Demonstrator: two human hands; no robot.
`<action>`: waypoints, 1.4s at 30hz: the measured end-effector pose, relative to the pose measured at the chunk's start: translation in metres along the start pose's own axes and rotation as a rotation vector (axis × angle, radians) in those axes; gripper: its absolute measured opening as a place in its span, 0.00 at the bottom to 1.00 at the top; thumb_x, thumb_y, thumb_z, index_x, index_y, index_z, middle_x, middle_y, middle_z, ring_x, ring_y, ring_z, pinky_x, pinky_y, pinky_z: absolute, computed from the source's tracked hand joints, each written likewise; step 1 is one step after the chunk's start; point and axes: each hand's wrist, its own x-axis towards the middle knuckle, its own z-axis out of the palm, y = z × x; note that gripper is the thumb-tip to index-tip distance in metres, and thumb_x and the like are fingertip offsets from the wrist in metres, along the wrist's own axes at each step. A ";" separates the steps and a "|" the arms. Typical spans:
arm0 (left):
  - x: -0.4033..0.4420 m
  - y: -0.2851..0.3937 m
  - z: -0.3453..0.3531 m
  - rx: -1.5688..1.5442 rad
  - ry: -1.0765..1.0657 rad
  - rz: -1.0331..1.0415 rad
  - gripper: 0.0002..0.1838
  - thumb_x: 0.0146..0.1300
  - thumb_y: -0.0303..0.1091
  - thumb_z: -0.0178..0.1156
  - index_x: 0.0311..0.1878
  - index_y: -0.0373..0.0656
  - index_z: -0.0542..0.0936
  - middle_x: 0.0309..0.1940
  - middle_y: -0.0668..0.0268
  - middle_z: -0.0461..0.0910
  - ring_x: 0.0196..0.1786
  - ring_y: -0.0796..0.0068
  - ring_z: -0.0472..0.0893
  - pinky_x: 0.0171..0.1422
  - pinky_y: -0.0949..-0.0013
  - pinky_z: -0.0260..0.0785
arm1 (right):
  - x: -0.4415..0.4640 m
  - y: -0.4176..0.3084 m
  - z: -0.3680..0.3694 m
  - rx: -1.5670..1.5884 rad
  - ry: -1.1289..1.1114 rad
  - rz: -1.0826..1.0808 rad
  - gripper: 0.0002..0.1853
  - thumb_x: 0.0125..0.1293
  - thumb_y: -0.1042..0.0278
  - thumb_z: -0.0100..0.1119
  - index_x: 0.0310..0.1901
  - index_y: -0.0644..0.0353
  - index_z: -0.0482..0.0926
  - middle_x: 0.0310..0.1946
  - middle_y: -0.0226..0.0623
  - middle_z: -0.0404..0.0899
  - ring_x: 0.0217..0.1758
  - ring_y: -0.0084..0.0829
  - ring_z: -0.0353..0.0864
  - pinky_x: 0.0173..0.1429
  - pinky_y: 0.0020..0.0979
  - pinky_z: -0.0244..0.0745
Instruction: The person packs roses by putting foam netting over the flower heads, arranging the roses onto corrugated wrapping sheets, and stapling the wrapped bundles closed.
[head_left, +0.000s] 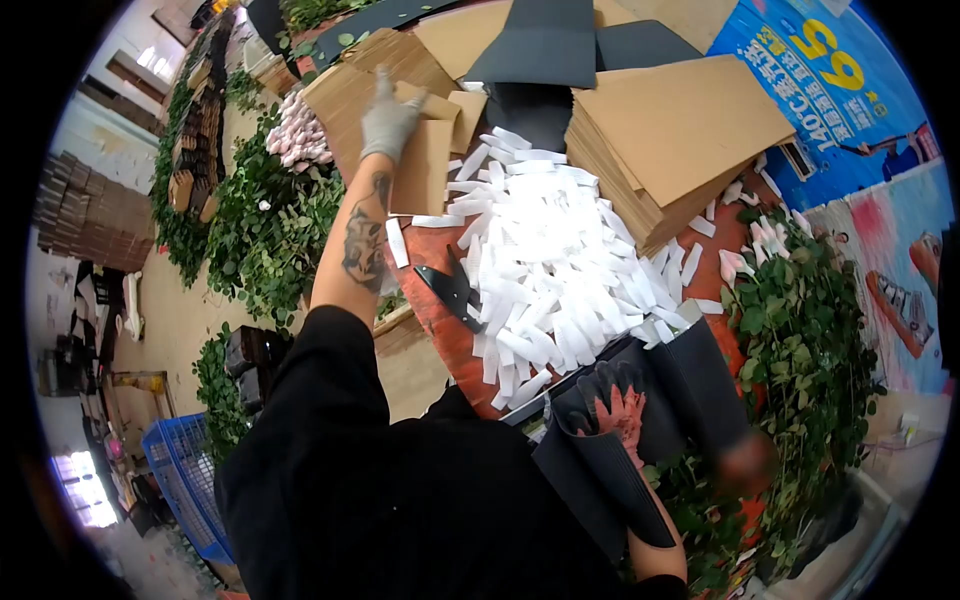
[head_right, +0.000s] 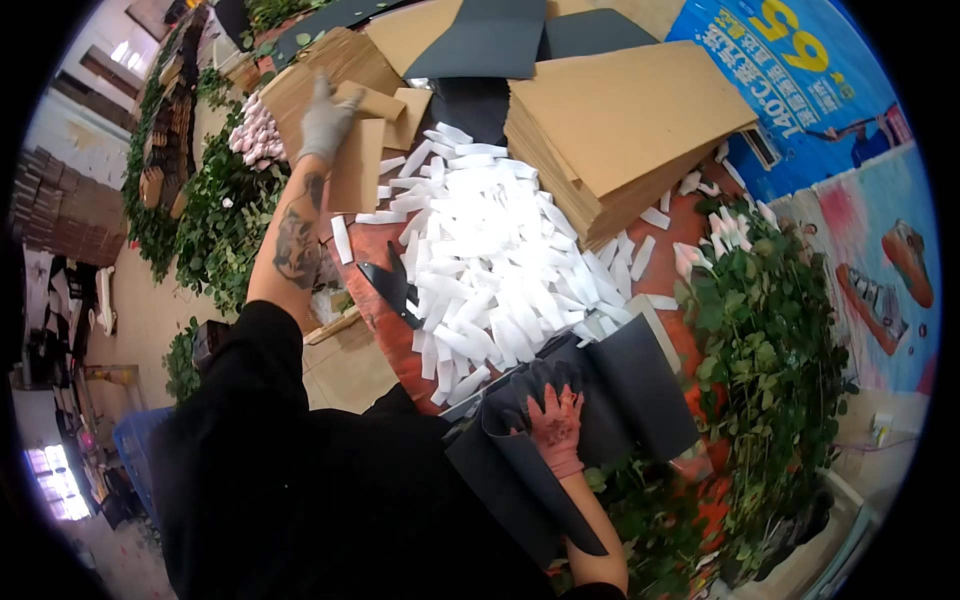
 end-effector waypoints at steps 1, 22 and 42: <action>-0.005 -0.001 -0.013 -0.087 0.038 0.046 0.39 0.57 0.47 0.63 0.69 0.43 0.61 0.53 0.55 0.78 0.53 0.52 0.78 0.60 0.64 0.68 | 0.001 -0.004 -0.006 0.028 -0.013 0.014 0.31 0.47 0.44 0.67 0.51 0.53 0.76 0.58 0.54 0.69 0.64 0.64 0.60 0.68 0.66 0.48; -0.326 0.233 -0.066 -0.836 -0.680 1.447 0.24 0.40 0.34 0.69 0.46 0.44 0.80 0.24 0.70 0.77 0.25 0.70 0.78 0.27 0.68 0.70 | -0.002 0.006 0.024 1.355 0.531 0.155 0.33 0.49 0.77 0.68 0.58 0.63 0.65 0.60 0.48 0.67 0.66 0.45 0.67 0.68 0.39 0.64; -0.342 0.184 -0.059 0.202 -1.837 1.526 0.24 0.56 0.45 0.59 0.51 0.36 0.78 0.45 0.51 0.80 0.52 0.54 0.79 0.56 0.60 0.71 | -0.077 -0.001 -0.146 1.771 0.057 0.651 0.23 0.61 0.64 0.64 0.56 0.63 0.73 0.35 0.27 0.79 0.26 0.13 0.73 0.26 0.17 0.66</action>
